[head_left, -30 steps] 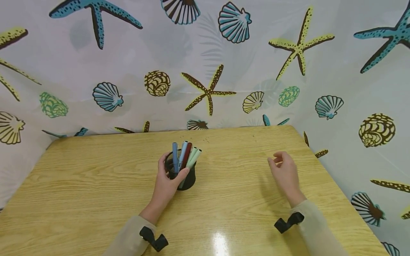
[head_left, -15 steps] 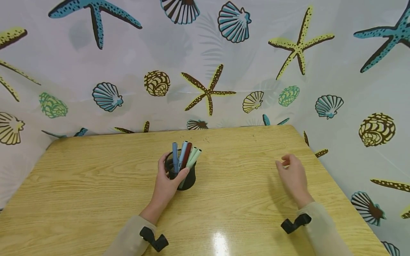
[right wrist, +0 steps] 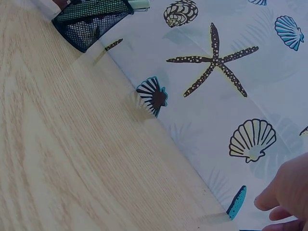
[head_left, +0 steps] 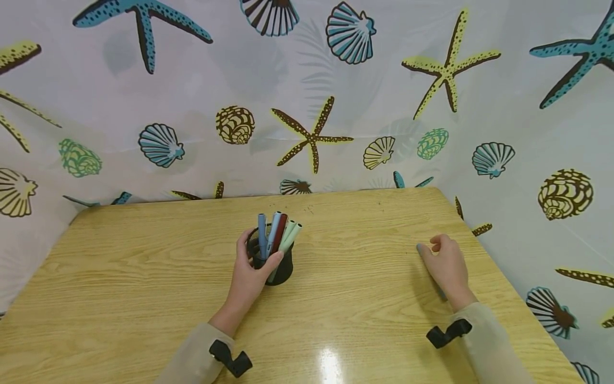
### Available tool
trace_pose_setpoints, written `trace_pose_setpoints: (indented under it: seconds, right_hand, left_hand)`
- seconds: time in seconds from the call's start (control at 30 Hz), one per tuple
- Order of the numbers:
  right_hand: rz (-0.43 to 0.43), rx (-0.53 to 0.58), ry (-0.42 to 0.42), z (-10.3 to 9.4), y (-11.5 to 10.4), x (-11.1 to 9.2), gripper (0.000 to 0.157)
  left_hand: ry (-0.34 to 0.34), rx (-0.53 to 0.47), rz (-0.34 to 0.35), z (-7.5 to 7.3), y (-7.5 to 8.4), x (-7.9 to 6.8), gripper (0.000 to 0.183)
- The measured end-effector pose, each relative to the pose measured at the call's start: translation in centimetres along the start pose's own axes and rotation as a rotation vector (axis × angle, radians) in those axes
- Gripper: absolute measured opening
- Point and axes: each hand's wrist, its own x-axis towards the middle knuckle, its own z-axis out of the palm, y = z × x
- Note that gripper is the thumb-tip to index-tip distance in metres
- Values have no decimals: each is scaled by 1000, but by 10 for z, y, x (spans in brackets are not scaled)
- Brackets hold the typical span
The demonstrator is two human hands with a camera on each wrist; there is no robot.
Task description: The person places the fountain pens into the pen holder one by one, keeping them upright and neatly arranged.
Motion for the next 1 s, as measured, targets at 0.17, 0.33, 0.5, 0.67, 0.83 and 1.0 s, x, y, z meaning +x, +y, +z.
trace_pose_setpoints:
  seconds: [0.17,0.33,0.5,0.67,0.83,1.0]
  right_hand:
    - [8,-15,-13,1,5,0,51]
    - [34,-42,-40,1,8,1,55]
    - [58,-81,-71,3,11,2,53]
    - [79,-116,-94,4,11,3,51]
    - [101,-137,-111,6,13,4,53]
    - [128,-157,-138,8,14,4,50]
  left_hand:
    - [0,2,-6,0,1,0,79]
    - [0,7,-11,0,1,0,79]
    - [4,15,-11,0,2,-1,78]
    - [4,11,-18,-1,3,-1,78]
    - [6,7,-19,-1,2,-2,79]
    - [5,5,-12,-1,2,-2,78]
